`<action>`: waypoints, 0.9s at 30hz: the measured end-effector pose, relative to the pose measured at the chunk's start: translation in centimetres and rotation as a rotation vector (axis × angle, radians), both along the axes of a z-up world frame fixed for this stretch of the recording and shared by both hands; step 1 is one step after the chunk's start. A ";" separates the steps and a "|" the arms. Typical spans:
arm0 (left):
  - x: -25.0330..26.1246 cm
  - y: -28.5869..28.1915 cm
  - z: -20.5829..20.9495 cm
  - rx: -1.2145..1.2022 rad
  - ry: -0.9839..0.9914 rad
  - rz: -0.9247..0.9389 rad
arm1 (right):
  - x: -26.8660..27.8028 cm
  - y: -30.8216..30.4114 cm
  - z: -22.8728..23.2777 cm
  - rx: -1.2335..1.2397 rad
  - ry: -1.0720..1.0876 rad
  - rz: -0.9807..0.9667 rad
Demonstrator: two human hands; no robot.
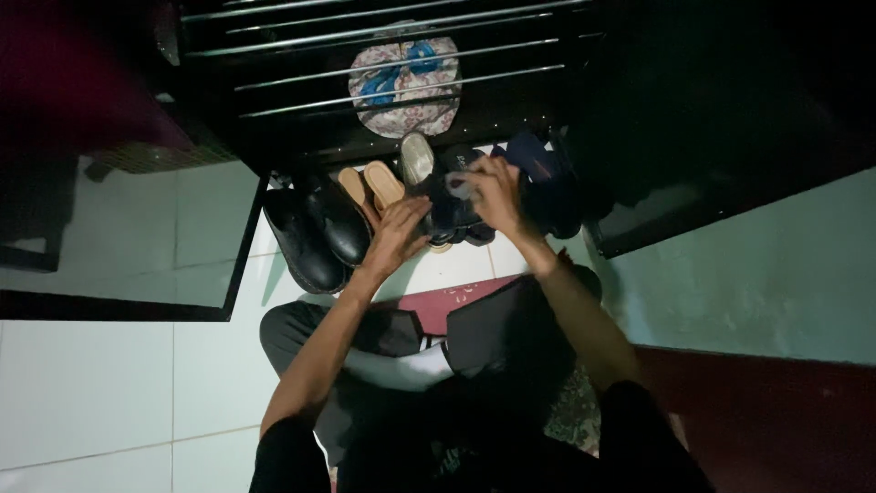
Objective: The person sits on the floor in front of an open shoe rack and wipes a black shoe with a cloth. They place the shoe on an upper shelf, then retrieve another black shoe and continue wiping it with the cloth.
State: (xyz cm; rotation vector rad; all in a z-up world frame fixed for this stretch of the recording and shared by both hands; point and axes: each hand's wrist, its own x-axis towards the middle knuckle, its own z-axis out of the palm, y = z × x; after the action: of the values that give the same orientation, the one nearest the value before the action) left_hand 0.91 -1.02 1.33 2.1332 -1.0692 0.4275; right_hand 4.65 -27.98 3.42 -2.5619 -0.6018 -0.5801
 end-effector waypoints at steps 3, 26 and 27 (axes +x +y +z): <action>0.7 -0.1 -0.4 0.026 -0.080 0.000 | -1.1 2.7 1.1 0.096 0.066 0.124; 0.6 0.6 -4.5 0.254 -0.124 0.269 | 1.8 0.2 -2.7 -0.067 -0.140 -0.107; 0.2 0.5 -4.2 0.272 -0.172 0.271 | 1.6 1.2 -2.0 -0.055 -0.158 -0.038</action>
State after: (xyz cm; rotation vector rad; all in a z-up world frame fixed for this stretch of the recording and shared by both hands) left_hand 1.15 -0.55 -2.84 2.5354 -0.9790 0.6323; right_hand 6.22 -26.73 1.38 -2.6009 -0.6311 -0.7949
